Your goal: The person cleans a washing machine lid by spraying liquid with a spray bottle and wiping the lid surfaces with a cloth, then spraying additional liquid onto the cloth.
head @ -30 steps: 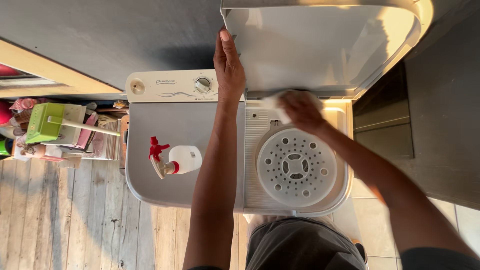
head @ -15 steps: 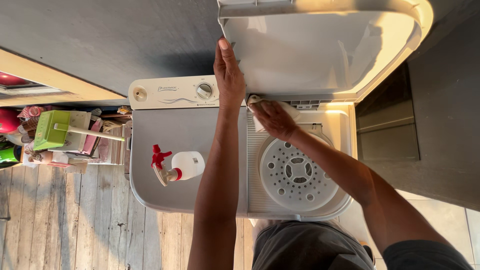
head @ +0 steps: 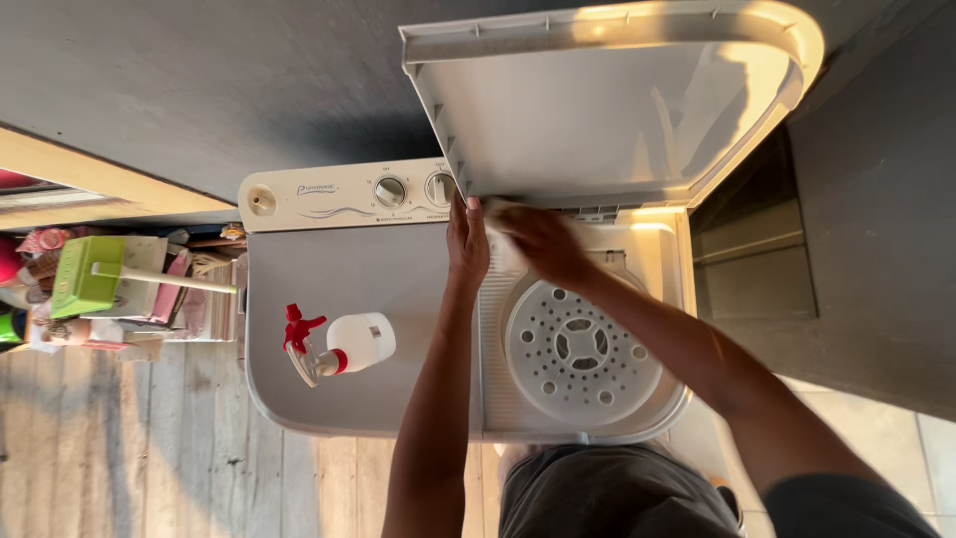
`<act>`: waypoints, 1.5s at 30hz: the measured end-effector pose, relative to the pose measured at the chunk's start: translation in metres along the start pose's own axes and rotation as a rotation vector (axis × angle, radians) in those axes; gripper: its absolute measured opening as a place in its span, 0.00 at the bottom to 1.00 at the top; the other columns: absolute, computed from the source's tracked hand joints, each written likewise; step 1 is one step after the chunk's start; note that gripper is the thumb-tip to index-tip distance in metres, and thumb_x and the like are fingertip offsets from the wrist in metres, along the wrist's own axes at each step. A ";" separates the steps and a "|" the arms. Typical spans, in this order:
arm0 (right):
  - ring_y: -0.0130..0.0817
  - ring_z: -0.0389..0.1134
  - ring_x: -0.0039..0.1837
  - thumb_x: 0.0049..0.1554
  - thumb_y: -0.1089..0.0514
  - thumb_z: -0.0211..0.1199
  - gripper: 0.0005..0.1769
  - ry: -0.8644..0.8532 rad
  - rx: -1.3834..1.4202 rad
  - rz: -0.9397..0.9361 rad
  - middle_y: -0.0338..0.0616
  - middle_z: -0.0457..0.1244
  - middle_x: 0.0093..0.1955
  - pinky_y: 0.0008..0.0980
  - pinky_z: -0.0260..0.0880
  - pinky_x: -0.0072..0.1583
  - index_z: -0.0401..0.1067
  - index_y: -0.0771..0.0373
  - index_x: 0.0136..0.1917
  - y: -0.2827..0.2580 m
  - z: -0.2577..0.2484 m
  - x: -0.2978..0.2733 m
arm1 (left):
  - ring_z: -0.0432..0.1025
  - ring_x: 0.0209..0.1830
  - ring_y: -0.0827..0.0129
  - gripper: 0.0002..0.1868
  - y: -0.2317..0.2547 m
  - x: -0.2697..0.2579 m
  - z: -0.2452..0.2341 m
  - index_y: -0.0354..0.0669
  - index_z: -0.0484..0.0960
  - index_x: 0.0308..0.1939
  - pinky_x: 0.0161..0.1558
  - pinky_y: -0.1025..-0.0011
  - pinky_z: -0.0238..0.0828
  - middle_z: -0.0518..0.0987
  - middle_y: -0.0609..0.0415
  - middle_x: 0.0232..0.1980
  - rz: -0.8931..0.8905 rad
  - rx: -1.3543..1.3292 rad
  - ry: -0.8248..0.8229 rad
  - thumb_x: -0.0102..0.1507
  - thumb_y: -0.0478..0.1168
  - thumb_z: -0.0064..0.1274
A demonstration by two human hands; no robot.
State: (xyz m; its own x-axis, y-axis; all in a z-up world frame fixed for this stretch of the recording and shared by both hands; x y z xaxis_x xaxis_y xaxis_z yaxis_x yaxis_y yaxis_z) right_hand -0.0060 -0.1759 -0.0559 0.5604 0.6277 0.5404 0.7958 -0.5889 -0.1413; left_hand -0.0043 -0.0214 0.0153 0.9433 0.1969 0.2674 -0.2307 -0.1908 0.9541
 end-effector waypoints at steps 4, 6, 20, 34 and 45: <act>0.49 0.58 0.74 0.59 0.58 0.61 0.22 -0.081 -0.227 -0.001 0.51 0.59 0.74 0.49 0.57 0.76 0.73 0.65 0.65 -0.019 0.024 0.015 | 0.68 0.67 0.43 0.40 -0.026 0.008 -0.001 0.33 0.58 0.77 0.63 0.58 0.66 0.72 0.30 0.67 -0.164 0.128 -0.025 0.73 0.63 0.31; 0.47 0.58 0.75 0.60 0.60 0.60 0.22 -0.099 -0.062 0.090 0.49 0.59 0.75 0.48 0.57 0.76 0.73 0.65 0.68 0.005 0.013 -0.009 | 0.70 0.65 0.43 0.41 -0.038 -0.002 -0.001 0.36 0.57 0.77 0.60 0.59 0.68 0.74 0.31 0.66 -0.239 0.116 -0.041 0.71 0.64 0.32; 0.46 0.65 0.69 0.63 0.60 0.62 0.17 0.201 0.222 0.356 0.49 0.65 0.65 0.46 0.71 0.66 0.72 0.61 0.65 0.075 -0.037 -0.095 | 0.72 0.58 0.47 0.35 -0.053 0.002 0.010 0.38 0.62 0.75 0.59 0.61 0.68 0.78 0.37 0.60 -0.231 0.147 0.049 0.75 0.61 0.30; 0.41 0.67 0.62 0.63 0.63 0.60 0.12 -0.137 0.442 0.853 0.45 0.63 0.63 0.42 0.69 0.64 0.72 0.61 0.60 0.115 -0.084 -0.130 | 0.71 0.48 0.50 0.32 -0.071 0.000 0.010 0.35 0.68 0.69 0.54 0.62 0.69 0.78 0.38 0.52 -0.216 0.127 0.082 0.75 0.58 0.32; 0.46 0.61 0.70 0.55 0.64 0.58 0.20 -0.120 -0.114 0.223 0.44 0.58 0.73 0.47 0.63 0.67 0.76 0.58 0.61 0.023 -0.031 -0.038 | 0.70 0.44 0.55 0.31 -0.073 0.001 0.010 0.34 0.69 0.67 0.51 0.68 0.69 0.80 0.39 0.49 -0.245 0.116 0.124 0.75 0.57 0.33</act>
State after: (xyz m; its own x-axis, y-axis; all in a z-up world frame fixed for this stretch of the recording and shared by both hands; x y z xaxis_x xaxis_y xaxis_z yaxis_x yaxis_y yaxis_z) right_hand -0.0160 -0.2293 -0.0540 0.7472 0.5282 0.4034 0.6228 -0.7683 -0.1477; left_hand 0.0163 -0.0173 -0.0550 0.9294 0.3653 0.0520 0.0362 -0.2307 0.9724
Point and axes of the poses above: each hand's wrist, its own x-axis towards the middle knuckle, its own z-axis out of the palm, y = z × x, the point moved 4 cm from there along x, towards the middle knuckle
